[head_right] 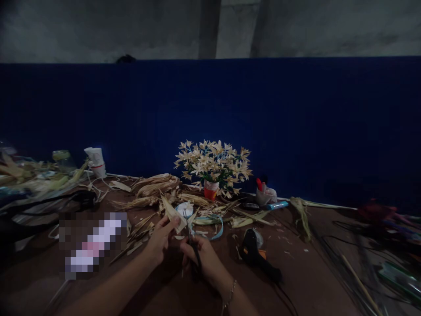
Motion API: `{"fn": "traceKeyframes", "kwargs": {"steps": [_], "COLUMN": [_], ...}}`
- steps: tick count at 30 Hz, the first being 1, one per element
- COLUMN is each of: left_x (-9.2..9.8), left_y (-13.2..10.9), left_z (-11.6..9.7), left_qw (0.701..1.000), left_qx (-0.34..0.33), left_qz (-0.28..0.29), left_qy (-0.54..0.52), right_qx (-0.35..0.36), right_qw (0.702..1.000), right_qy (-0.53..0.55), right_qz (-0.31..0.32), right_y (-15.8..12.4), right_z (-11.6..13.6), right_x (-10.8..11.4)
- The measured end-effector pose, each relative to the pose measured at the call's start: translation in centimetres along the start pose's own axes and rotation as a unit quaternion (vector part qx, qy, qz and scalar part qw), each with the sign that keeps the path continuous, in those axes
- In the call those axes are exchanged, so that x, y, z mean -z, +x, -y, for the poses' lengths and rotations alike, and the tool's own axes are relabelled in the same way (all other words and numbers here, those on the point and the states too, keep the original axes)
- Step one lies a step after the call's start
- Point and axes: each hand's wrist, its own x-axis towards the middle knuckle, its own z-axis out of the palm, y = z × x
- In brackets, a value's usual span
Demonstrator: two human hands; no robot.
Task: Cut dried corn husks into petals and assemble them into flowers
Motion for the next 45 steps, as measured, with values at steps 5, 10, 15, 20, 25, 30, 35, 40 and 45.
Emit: {"fn": "traceKeyframes", "kwargs": {"steps": [5, 10, 15, 20, 25, 30, 35, 40, 45], "left_x": [0.1, 0.1, 0.0, 0.1, 0.3, 0.8, 1.1, 1.3, 1.6], "left_y": [0.0, 0.2, 0.1, 0.2, 0.4, 0.9, 1.3, 1.6, 1.7], "left_z": [0.1, 0.2, 0.1, 0.1, 0.0, 0.0, 0.0, -0.3, -0.5], "left_qw": [1.0, 1.0, 1.0, 1.0, 0.999, 0.999, 0.998, 0.997, 0.994], "left_qx": [0.01, 0.004, 0.017, 0.025, 0.033, 0.019, 0.028, 0.021, 0.026], "left_qz": [0.007, 0.012, 0.013, 0.006, 0.015, 0.033, 0.045, 0.059, 0.081], "left_qy": [-0.013, -0.014, -0.01, -0.015, -0.005, 0.023, 0.039, 0.05, 0.067], "right_qx": [0.012, 0.017, 0.03, 0.031, 0.025, 0.015, 0.027, 0.03, 0.022], "right_qw": [1.0, 1.0, 0.999, 0.999, 0.998, 0.997, 0.996, 0.994, 0.993], "right_qy": [0.0, -0.015, -0.025, -0.041, -0.059, -0.071, -0.082, -0.104, -0.115], "right_qz": [-0.001, 0.013, 0.002, -0.011, -0.013, -0.018, -0.021, -0.02, 0.001], "right_y": [0.0, 0.0, 0.2, 0.3, 0.3, 0.4, 0.5, 0.6, 0.3], "right_z": [0.1, -0.1, -0.4, -0.6, -0.5, -0.4, -0.9, -1.1, -0.5], "right_x": [-0.1, -0.1, -0.1, 0.0, 0.2, 0.3, 0.5, 0.8, 1.0]}}
